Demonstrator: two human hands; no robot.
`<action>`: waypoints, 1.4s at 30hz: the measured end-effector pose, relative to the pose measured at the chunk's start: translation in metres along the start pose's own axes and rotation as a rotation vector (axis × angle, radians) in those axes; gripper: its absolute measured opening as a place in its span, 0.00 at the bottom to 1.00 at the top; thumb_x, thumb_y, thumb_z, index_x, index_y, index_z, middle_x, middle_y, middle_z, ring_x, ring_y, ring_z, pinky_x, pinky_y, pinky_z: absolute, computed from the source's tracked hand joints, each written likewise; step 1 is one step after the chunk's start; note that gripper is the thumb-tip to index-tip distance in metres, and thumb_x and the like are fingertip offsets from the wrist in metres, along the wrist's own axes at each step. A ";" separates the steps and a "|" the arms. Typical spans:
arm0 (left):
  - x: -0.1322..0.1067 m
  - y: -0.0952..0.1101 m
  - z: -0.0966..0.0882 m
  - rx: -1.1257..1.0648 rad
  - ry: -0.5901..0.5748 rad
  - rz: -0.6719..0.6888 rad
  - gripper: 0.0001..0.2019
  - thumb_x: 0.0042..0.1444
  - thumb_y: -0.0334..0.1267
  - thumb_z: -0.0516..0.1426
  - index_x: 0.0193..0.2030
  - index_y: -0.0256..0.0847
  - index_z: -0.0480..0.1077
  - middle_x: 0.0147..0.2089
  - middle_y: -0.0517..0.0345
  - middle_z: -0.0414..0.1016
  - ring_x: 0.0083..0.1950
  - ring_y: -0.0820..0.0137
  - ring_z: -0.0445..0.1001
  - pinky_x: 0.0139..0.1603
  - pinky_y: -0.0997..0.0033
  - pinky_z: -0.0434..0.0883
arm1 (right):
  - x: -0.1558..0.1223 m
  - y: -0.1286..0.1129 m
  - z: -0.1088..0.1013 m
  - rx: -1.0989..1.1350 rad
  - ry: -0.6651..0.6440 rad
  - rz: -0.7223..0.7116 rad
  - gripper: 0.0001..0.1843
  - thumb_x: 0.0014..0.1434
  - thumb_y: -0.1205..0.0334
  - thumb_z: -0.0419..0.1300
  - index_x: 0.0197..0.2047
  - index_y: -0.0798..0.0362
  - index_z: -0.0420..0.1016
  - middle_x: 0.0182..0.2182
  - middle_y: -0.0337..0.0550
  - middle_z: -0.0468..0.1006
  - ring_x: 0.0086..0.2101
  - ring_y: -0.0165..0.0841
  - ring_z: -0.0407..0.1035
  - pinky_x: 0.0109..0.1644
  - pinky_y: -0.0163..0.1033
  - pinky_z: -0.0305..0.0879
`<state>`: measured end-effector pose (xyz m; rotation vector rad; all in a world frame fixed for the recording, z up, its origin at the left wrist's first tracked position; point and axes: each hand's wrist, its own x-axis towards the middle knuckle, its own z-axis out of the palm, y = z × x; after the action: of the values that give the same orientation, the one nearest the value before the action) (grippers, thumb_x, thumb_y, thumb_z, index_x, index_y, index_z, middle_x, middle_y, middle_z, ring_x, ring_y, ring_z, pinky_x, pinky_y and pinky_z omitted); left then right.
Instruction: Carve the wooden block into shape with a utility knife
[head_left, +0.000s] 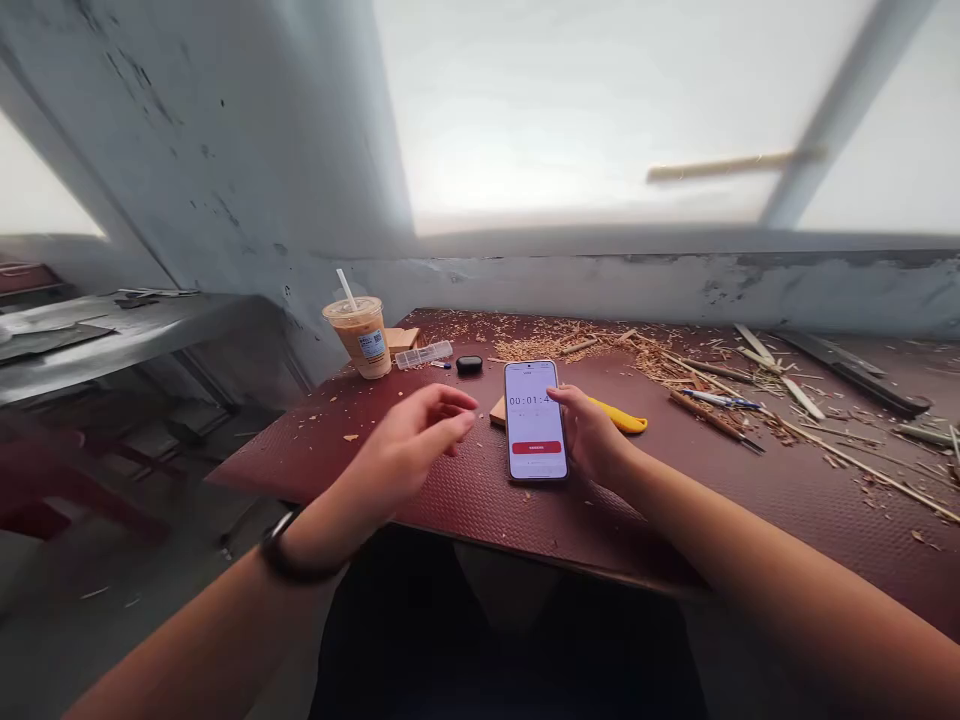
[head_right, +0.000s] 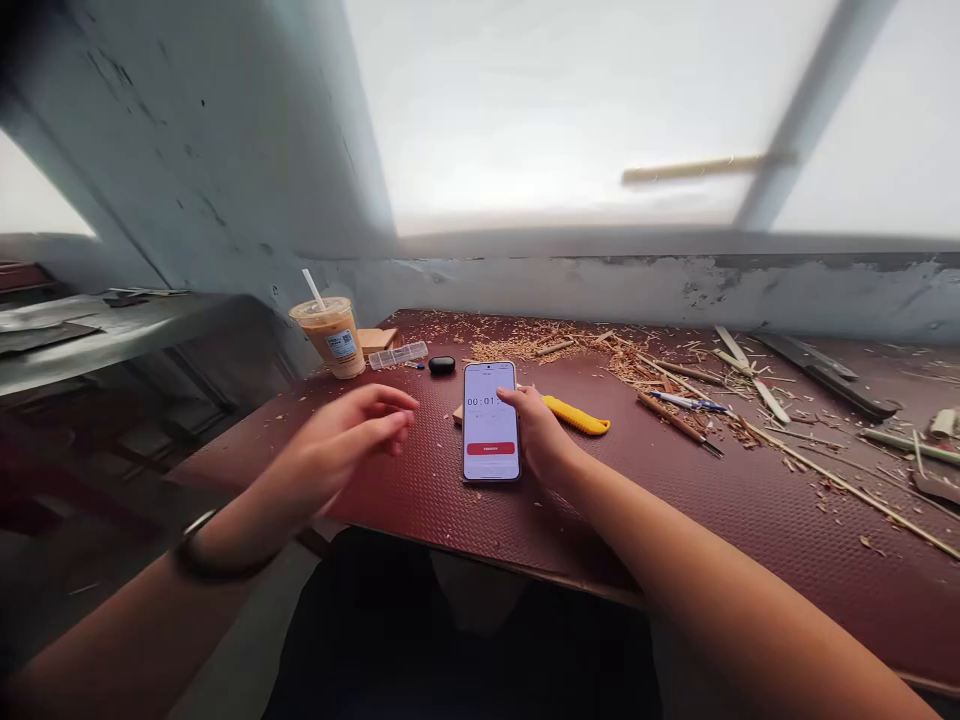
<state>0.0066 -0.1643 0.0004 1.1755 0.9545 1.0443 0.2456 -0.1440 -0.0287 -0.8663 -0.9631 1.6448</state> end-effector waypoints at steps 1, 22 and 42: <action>0.011 0.001 0.001 0.028 -0.037 -0.030 0.13 0.67 0.41 0.59 0.54 0.38 0.72 0.53 0.49 0.76 0.49 0.64 0.77 0.49 0.58 0.78 | -0.002 0.000 0.004 0.011 -0.021 -0.019 0.21 0.68 0.49 0.59 0.57 0.53 0.73 0.53 0.49 0.75 0.47 0.39 0.73 0.51 0.52 0.72; 0.108 -0.015 0.007 -0.218 -0.338 -0.033 0.14 0.64 0.51 0.58 0.43 0.42 0.74 0.37 0.54 0.79 0.37 0.64 0.78 0.39 0.65 0.74 | 0.026 -0.011 -0.048 -0.717 0.130 -0.373 0.15 0.67 0.52 0.60 0.53 0.51 0.75 0.52 0.48 0.75 0.47 0.37 0.72 0.51 0.50 0.72; 0.118 -0.027 0.001 -0.149 -0.122 0.078 0.13 0.68 0.44 0.58 0.49 0.36 0.72 0.46 0.53 0.76 0.40 0.69 0.76 0.40 0.66 0.77 | 0.023 -0.021 -0.063 -1.214 -0.129 -0.367 0.24 0.57 0.54 0.70 0.56 0.48 0.76 0.56 0.49 0.73 0.56 0.45 0.66 0.62 0.60 0.61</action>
<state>0.0404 -0.0526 -0.0313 1.1464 0.7279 1.0739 0.3045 -0.1061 -0.0388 -1.2320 -2.1243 0.6846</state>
